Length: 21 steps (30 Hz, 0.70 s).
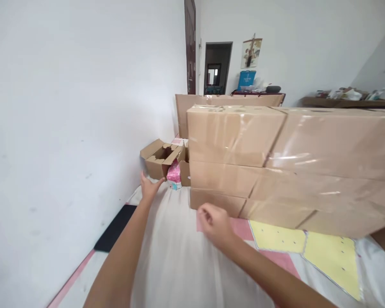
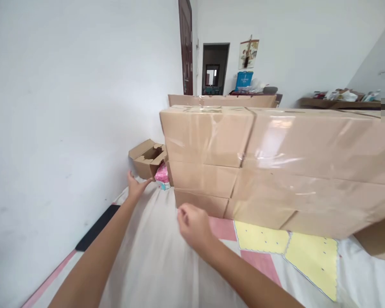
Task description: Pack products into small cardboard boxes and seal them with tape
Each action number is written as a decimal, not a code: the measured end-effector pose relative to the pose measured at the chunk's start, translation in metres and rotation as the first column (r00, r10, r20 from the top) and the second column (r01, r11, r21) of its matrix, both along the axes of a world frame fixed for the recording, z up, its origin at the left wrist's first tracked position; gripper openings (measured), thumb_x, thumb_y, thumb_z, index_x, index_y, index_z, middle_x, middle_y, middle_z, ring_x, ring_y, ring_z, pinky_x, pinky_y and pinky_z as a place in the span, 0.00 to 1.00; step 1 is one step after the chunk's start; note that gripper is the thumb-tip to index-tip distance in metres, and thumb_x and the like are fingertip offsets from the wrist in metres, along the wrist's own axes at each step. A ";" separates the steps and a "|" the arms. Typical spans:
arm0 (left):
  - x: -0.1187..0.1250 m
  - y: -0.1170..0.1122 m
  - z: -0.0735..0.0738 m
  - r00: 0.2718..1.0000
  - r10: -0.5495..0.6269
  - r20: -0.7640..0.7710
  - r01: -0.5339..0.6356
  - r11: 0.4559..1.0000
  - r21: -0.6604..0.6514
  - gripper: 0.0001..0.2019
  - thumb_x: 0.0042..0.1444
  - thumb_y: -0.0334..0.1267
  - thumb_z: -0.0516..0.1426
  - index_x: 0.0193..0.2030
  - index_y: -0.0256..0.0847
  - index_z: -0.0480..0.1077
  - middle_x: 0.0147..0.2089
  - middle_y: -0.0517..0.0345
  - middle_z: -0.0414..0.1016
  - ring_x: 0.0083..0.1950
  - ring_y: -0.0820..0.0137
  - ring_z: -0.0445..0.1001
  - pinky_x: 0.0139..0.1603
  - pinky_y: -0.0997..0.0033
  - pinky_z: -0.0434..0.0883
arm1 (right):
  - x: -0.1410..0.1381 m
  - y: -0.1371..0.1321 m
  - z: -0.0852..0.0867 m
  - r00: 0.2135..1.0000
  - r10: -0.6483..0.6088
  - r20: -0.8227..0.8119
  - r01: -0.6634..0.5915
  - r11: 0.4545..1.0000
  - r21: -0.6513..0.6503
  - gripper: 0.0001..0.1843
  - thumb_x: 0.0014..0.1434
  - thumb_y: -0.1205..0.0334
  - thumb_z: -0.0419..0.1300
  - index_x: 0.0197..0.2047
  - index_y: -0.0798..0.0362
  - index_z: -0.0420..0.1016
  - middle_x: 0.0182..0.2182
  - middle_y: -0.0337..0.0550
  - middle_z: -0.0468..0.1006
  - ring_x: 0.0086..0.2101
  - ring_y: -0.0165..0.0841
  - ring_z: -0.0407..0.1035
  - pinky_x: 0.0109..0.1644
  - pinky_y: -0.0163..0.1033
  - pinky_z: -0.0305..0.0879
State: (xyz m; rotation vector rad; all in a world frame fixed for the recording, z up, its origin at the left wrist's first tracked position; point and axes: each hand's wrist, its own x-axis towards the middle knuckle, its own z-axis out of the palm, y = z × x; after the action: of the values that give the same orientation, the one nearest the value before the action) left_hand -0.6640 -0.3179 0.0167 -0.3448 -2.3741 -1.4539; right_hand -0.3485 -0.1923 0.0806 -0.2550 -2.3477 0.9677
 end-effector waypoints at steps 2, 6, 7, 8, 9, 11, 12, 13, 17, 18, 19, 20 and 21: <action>-0.018 0.022 -0.005 0.998 0.030 0.058 -0.032 0.999 0.040 0.60 0.39 0.50 0.73 0.72 0.36 0.43 0.72 0.26 0.52 0.74 0.42 0.55 0.70 0.42 0.59 | -0.073 -0.034 -0.023 0.998 -0.003 0.066 0.009 0.995 -0.098 0.12 0.63 0.62 0.55 0.47 0.48 0.77 0.36 0.46 0.81 0.29 0.41 0.74 0.39 0.47 0.71; -0.039 0.050 -0.018 0.994 0.078 0.075 -0.085 0.991 0.100 0.62 0.42 0.52 0.71 0.74 0.38 0.37 0.75 0.28 0.46 0.76 0.43 0.48 0.74 0.42 0.53 | -0.179 -0.050 -0.066 0.990 -0.055 0.128 0.081 0.975 -0.209 0.26 0.63 0.64 0.52 0.64 0.51 0.66 0.46 0.53 0.79 0.44 0.48 0.76 0.51 0.52 0.71; -0.042 0.053 -0.022 0.996 0.079 0.049 -0.084 0.990 0.112 0.62 0.44 0.51 0.71 0.75 0.37 0.35 0.75 0.29 0.46 0.77 0.46 0.48 0.74 0.44 0.52 | -0.194 -0.048 -0.076 0.987 -0.079 0.143 0.110 0.968 -0.224 0.27 0.63 0.63 0.51 0.65 0.52 0.63 0.50 0.56 0.77 0.48 0.49 0.74 0.54 0.54 0.70; -0.045 0.055 -0.025 0.997 0.081 0.010 -0.081 0.989 0.122 0.62 0.44 0.49 0.71 0.75 0.36 0.35 0.75 0.29 0.46 0.77 0.48 0.48 0.75 0.47 0.52 | -0.206 -0.045 -0.084 0.982 -0.112 0.154 0.147 0.960 -0.240 0.27 0.63 0.62 0.52 0.66 0.54 0.62 0.53 0.59 0.75 0.51 0.50 0.72 0.56 0.55 0.69; -0.048 0.055 -0.028 0.996 0.086 -0.035 -0.081 0.988 0.128 0.61 0.45 0.48 0.71 0.75 0.36 0.35 0.75 0.30 0.47 0.77 0.49 0.49 0.75 0.49 0.52 | -0.214 -0.042 -0.091 0.976 -0.147 0.159 0.184 0.949 -0.256 0.27 0.63 0.60 0.53 0.65 0.55 0.62 0.55 0.62 0.73 0.53 0.51 0.71 0.56 0.56 0.68; -0.052 0.054 -0.031 0.988 0.103 -0.117 -0.088 0.988 0.126 0.59 0.45 0.46 0.70 0.74 0.34 0.37 0.73 0.31 0.50 0.75 0.49 0.51 0.75 0.50 0.53 | -0.223 -0.034 -0.101 0.964 -0.212 0.160 0.250 0.926 -0.282 0.24 0.61 0.58 0.55 0.59 0.56 0.66 0.54 0.62 0.73 0.52 0.50 0.70 0.55 0.54 0.68; -0.053 0.053 -0.032 0.983 0.114 -0.141 -0.097 0.988 0.119 0.59 0.45 0.45 0.70 0.74 0.33 0.38 0.73 0.31 0.52 0.75 0.49 0.52 0.74 0.50 0.53 | -0.226 -0.031 -0.103 0.958 -0.234 0.167 0.274 0.917 -0.290 0.21 0.61 0.57 0.56 0.55 0.55 0.69 0.51 0.60 0.75 0.50 0.48 0.72 0.53 0.51 0.69; -0.053 0.053 -0.032 0.981 0.122 -0.149 -0.106 0.988 0.109 0.58 0.44 0.45 0.70 0.74 0.32 0.39 0.72 0.31 0.53 0.74 0.48 0.53 0.74 0.50 0.54 | -0.228 -0.027 -0.104 0.952 -0.248 0.181 0.292 0.910 -0.294 0.17 0.60 0.57 0.57 0.50 0.55 0.72 0.47 0.57 0.78 0.46 0.46 0.73 0.50 0.48 0.69; -0.045 0.051 -0.031 0.978 0.139 -0.157 -0.123 0.987 0.108 0.57 0.44 0.44 0.71 0.73 0.27 0.42 0.70 0.30 0.56 0.71 0.48 0.56 0.74 0.51 0.54 | -0.233 -0.014 -0.099 0.932 -0.288 0.222 0.344 0.895 -0.283 0.07 0.59 0.57 0.58 0.32 0.51 0.72 0.29 0.46 0.78 0.31 0.39 0.71 0.37 0.40 0.65; -0.044 0.050 -0.030 0.977 0.143 -0.157 -0.126 0.986 0.111 0.57 0.44 0.44 0.71 0.72 0.27 0.42 0.69 0.29 0.56 0.71 0.48 0.56 0.74 0.50 0.54 | -0.235 -0.012 -0.096 0.933 -0.290 0.215 0.342 0.899 -0.274 0.08 0.59 0.58 0.59 0.29 0.51 0.70 0.26 0.44 0.76 0.29 0.37 0.69 0.34 0.38 0.62; -0.042 0.048 -0.028 0.977 0.144 -0.158 -0.128 0.986 0.111 0.57 0.43 0.44 0.71 0.72 0.26 0.42 0.68 0.28 0.57 0.71 0.47 0.56 0.74 0.50 0.54 | -0.236 -0.010 -0.093 0.937 -0.287 0.200 0.334 0.904 -0.266 0.09 0.58 0.60 0.58 0.26 0.50 0.68 0.24 0.41 0.74 0.27 0.36 0.67 0.33 0.37 0.60; -0.041 0.046 -0.026 0.977 0.143 -0.160 -0.127 0.986 0.108 0.57 0.43 0.44 0.71 0.72 0.25 0.42 0.68 0.27 0.57 0.71 0.47 0.56 0.73 0.49 0.54 | -0.237 -0.009 -0.090 0.944 -0.276 0.181 0.317 0.912 -0.260 0.11 0.57 0.62 0.58 0.24 0.50 0.66 0.22 0.39 0.72 0.26 0.34 0.65 0.32 0.36 0.57; -0.039 0.042 -0.023 0.977 0.136 -0.163 -0.121 0.988 0.099 0.58 0.43 0.45 0.71 0.72 0.25 0.42 0.67 0.27 0.57 0.71 0.46 0.56 0.73 0.49 0.55 | -0.238 -0.009 -0.085 0.953 -0.259 0.159 0.293 0.921 -0.258 0.12 0.56 0.64 0.58 0.22 0.49 0.63 0.20 0.37 0.69 0.25 0.33 0.63 0.31 0.35 0.56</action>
State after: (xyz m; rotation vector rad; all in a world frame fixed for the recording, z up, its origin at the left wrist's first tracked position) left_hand -0.7034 -0.2755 -0.0059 -0.2753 -2.1498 -1.4065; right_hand -0.5861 -0.2009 -0.0044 -0.7573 -2.1958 1.1653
